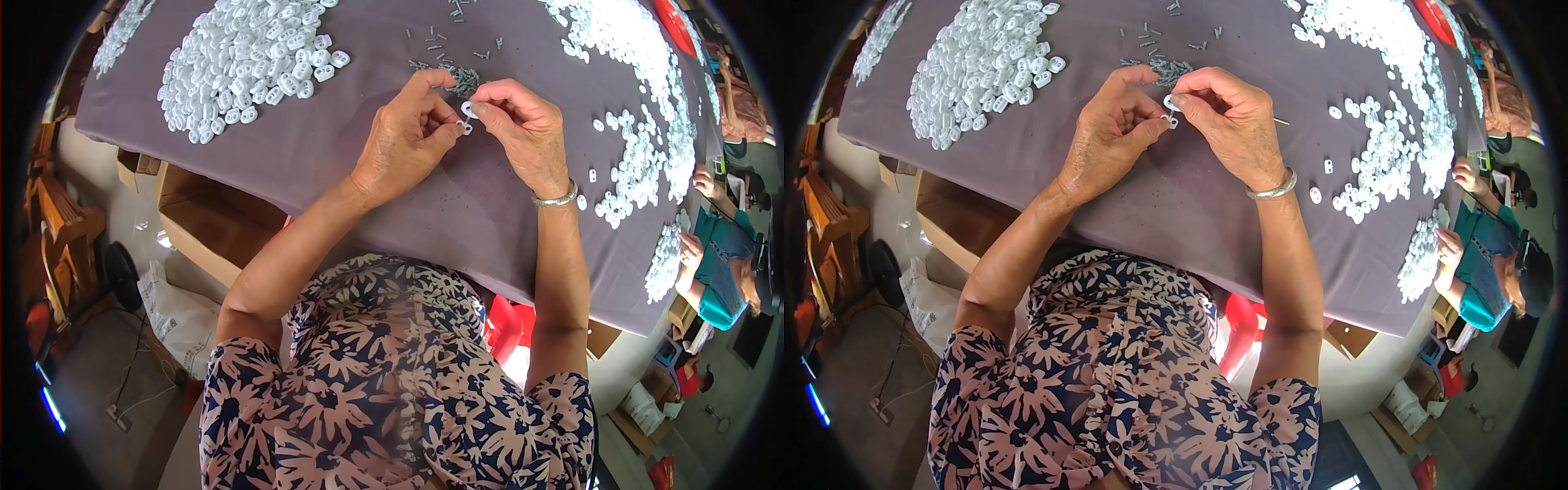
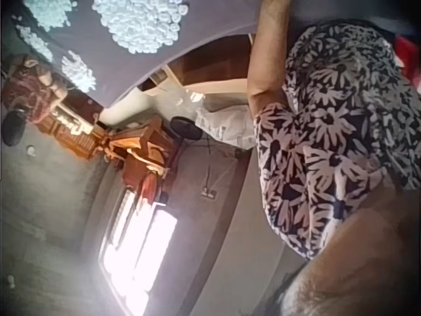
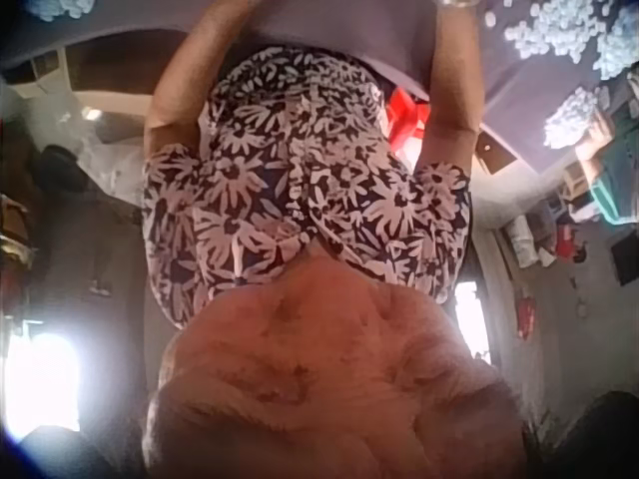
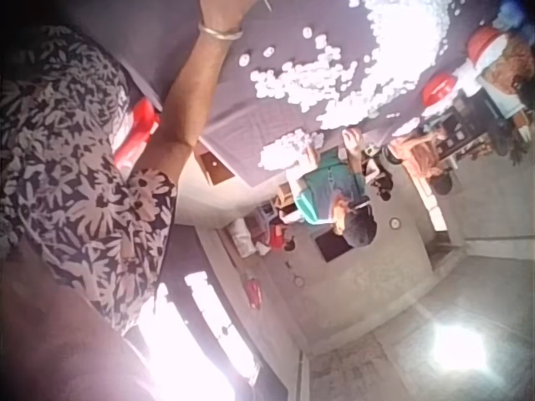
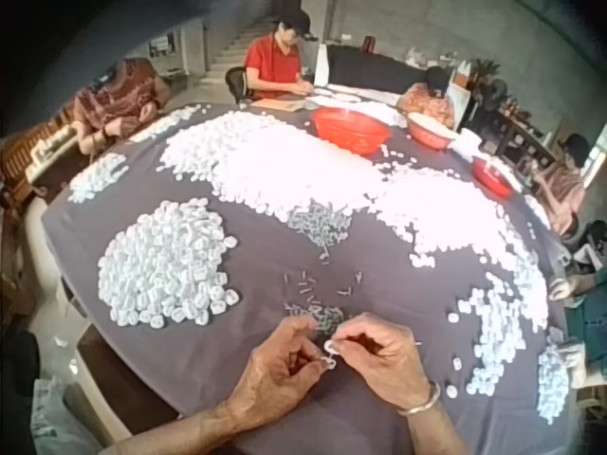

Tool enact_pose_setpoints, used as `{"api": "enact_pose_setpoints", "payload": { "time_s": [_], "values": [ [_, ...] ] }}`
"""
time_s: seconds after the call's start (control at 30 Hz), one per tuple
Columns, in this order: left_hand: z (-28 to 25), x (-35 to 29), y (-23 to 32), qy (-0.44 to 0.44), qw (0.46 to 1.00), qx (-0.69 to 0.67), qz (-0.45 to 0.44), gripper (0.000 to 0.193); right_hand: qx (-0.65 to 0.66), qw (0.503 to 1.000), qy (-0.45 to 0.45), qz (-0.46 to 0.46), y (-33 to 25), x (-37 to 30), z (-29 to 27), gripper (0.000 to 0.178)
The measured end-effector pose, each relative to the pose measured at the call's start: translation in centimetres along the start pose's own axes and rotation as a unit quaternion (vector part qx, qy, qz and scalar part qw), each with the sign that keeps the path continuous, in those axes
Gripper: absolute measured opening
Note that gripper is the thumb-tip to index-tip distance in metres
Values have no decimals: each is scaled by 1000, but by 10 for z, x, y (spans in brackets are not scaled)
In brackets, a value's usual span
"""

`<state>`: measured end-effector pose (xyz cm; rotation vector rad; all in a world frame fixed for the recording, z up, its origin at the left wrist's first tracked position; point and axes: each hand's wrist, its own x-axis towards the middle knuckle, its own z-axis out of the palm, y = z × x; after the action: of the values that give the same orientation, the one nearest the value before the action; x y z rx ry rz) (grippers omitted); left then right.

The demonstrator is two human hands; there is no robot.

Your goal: Assembling small white plastic components by inserting metal springs/clips using a thin metal tool.

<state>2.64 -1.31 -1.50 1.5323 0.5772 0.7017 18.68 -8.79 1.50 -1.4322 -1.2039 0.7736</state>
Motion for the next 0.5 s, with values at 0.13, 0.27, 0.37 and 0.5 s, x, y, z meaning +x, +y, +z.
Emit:
{"api": "enact_pose_setpoints", "payload": {
  "time_s": [0.13,0.27,0.37,0.5],
  "values": [
    [0,0,1,-3,1000,1,-3,42,-8,1000,-8,-10,3,0,-2,5],
    [1,-1,-1,-1,1000,-9,12,42,-37,999,-25,-27,2,0,-4,5],
    [0,-1,0,-5,1000,10,3,42,-10,1000,-15,-5,4,-1,-3,5],
    [0,-1,0,-3,1000,12,5,42,-20,999,-26,-10,4,-1,-2,6]
  ]
}}
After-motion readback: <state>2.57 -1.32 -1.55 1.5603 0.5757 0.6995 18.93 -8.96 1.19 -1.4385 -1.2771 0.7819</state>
